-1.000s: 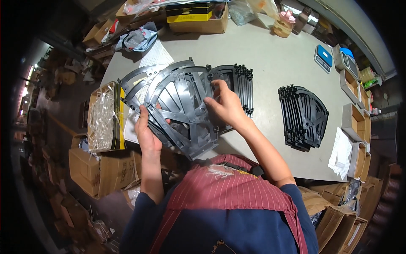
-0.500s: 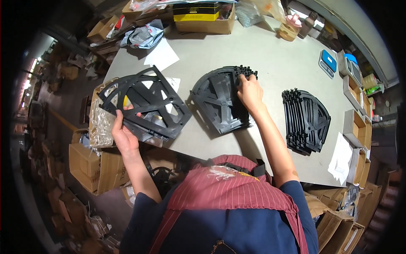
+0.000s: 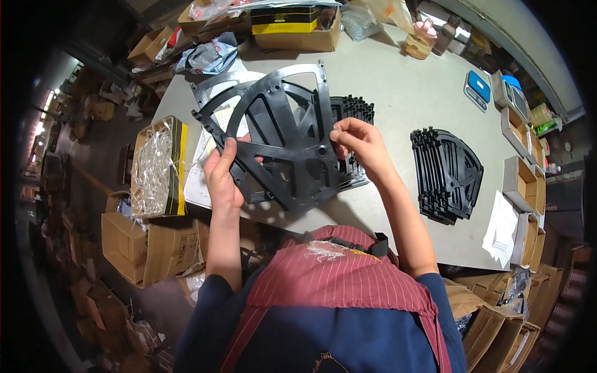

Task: The person picks up black plastic components and applies circular stickers from a sheet to them by hand. The person then stacks the labeled components on a table.

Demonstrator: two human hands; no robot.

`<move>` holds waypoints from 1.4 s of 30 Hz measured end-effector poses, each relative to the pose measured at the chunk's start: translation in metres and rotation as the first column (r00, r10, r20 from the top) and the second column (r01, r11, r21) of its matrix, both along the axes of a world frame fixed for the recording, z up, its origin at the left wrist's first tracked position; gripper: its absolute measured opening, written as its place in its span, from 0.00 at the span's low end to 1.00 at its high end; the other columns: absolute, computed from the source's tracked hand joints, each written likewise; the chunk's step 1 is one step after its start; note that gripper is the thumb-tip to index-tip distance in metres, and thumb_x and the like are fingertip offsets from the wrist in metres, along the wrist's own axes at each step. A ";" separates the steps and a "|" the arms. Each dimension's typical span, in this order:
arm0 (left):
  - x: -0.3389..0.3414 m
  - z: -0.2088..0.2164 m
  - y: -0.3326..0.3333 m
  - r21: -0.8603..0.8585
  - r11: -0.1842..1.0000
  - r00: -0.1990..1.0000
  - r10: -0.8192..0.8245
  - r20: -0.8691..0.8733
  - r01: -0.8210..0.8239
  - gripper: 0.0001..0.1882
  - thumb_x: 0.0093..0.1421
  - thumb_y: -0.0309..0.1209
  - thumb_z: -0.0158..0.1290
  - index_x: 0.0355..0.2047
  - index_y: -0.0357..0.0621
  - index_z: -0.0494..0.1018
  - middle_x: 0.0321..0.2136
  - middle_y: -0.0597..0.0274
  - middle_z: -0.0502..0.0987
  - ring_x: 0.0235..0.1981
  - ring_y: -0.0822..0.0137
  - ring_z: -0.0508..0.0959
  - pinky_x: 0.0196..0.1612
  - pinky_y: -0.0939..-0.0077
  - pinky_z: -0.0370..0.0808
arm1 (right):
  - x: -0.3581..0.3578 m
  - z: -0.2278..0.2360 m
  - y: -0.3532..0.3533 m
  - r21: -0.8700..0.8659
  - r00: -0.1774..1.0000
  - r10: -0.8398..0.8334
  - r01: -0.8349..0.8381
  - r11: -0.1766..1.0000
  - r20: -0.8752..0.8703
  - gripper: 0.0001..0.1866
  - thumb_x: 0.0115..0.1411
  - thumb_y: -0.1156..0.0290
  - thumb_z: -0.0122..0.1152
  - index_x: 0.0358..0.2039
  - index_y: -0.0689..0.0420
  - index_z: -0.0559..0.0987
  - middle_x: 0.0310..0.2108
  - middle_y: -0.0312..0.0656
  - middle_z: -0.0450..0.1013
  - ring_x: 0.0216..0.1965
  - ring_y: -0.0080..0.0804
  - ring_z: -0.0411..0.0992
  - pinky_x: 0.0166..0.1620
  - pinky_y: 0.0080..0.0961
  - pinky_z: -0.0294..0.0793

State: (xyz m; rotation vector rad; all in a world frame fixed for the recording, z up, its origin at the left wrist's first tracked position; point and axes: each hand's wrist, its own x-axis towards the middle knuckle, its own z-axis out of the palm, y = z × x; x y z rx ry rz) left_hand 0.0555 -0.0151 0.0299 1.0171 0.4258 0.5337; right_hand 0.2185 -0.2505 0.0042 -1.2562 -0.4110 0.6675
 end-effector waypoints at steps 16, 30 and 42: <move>0.008 0.014 -0.021 -0.016 1.000 0.994 -0.018 0.111 0.020 0.19 0.74 0.37 0.41 0.49 0.30 0.70 0.44 0.46 0.78 0.38 0.62 0.82 0.41 0.63 0.83 | -0.027 0.038 -0.029 0.115 0.997 -0.015 0.024 0.993 -0.080 0.11 0.62 0.69 0.66 0.38 0.59 0.72 0.23 0.28 0.69 0.24 0.14 0.65 0.29 0.14 0.65; 0.009 0.017 -0.030 0.031 1.000 0.995 0.003 0.096 -0.006 0.16 0.73 0.36 0.45 0.45 0.31 0.71 0.44 0.47 0.77 0.46 0.61 0.80 0.42 0.61 0.85 | -0.016 0.097 -0.074 0.331 0.814 -0.535 0.453 0.828 0.224 0.06 0.58 0.74 0.64 0.33 0.59 0.75 0.32 0.44 0.80 0.22 0.15 0.69 0.25 0.12 0.68; 0.023 0.015 -0.090 -0.034 0.971 0.970 -0.235 0.055 0.237 0.18 0.74 0.34 0.40 0.52 0.30 0.72 0.48 0.53 0.78 0.48 0.66 0.79 0.56 0.74 0.73 | -0.075 0.053 0.005 -0.125 0.548 -0.068 0.308 0.943 0.834 0.08 0.62 0.69 0.61 0.37 0.57 0.72 0.32 0.44 0.76 0.34 0.47 0.77 0.34 0.38 0.75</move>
